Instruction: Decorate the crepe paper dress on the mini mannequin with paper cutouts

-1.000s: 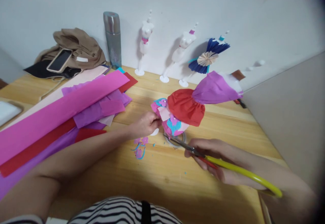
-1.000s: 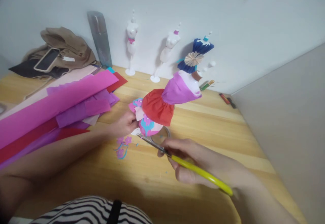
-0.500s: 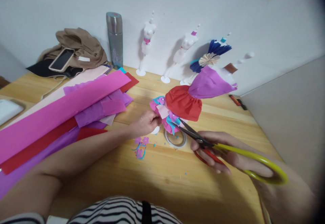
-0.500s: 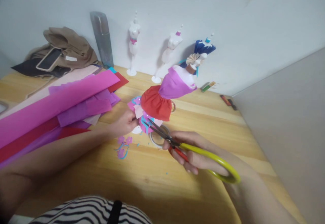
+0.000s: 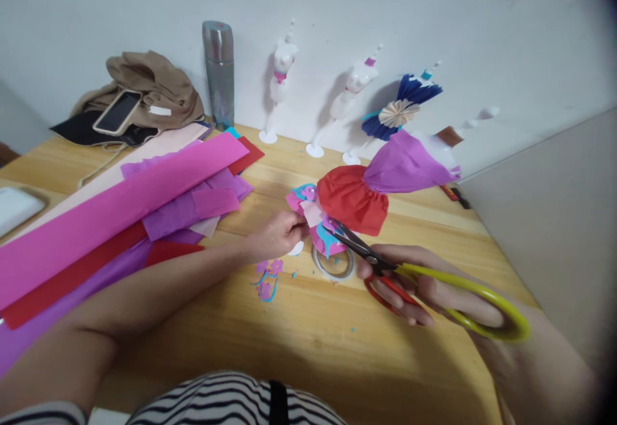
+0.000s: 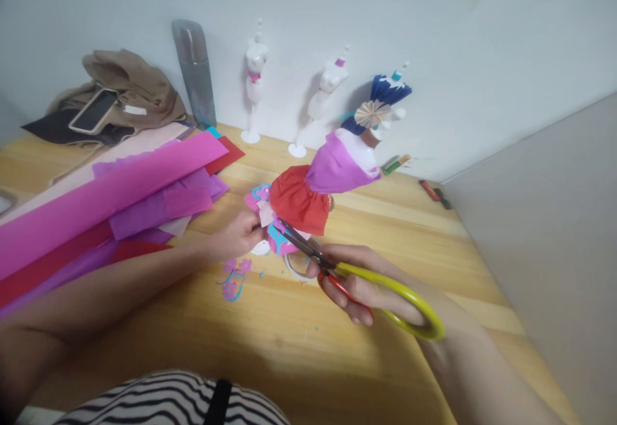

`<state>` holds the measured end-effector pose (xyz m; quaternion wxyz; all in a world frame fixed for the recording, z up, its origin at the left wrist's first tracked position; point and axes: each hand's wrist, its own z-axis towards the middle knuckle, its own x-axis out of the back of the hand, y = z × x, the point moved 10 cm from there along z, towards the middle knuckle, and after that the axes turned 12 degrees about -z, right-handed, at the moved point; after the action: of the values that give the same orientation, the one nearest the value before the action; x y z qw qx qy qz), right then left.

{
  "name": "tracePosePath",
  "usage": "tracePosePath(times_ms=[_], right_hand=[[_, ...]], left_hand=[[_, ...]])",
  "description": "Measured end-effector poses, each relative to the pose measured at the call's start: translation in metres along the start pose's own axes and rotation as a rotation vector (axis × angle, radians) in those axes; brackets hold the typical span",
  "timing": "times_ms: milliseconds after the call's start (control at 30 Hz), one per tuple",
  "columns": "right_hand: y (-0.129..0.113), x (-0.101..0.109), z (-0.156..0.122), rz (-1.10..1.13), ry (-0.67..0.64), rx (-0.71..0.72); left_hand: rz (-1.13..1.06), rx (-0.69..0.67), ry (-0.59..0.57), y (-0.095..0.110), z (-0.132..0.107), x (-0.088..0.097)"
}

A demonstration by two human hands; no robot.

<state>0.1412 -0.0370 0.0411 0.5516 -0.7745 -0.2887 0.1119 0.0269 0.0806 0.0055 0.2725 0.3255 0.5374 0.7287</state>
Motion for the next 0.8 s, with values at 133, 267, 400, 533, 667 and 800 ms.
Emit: tracePosePath(times_ms=[133,267,400,533,667,800], right_hand=[[-0.003,-0.003,-0.001,0.010,-0.020,0.053],[-0.001,-0.006,-0.001,0.038,-0.045,0.053],[0.004,-0.004,0.001,0.039,-0.004,0.002],[0.002,-0.004,-0.002,-0.060,0.023,0.055],[-0.038,0.007,-0.016,-0.571,0.367,0.288],[-0.093,0.003,-0.050,-1.221,0.901,0.512]], left_hand=[[-0.036,-0.051,0.007,-0.001,0.002,0.000],[-0.046,-0.074,0.011,0.000,0.002,0.000],[-0.023,0.006,0.007,-0.003,0.000,-0.001],[-0.058,0.005,0.016,0.001,0.000,-0.001],[-0.135,0.071,0.073,0.000,0.000,0.001],[-0.255,0.141,0.090,0.005,-0.002,-0.005]])
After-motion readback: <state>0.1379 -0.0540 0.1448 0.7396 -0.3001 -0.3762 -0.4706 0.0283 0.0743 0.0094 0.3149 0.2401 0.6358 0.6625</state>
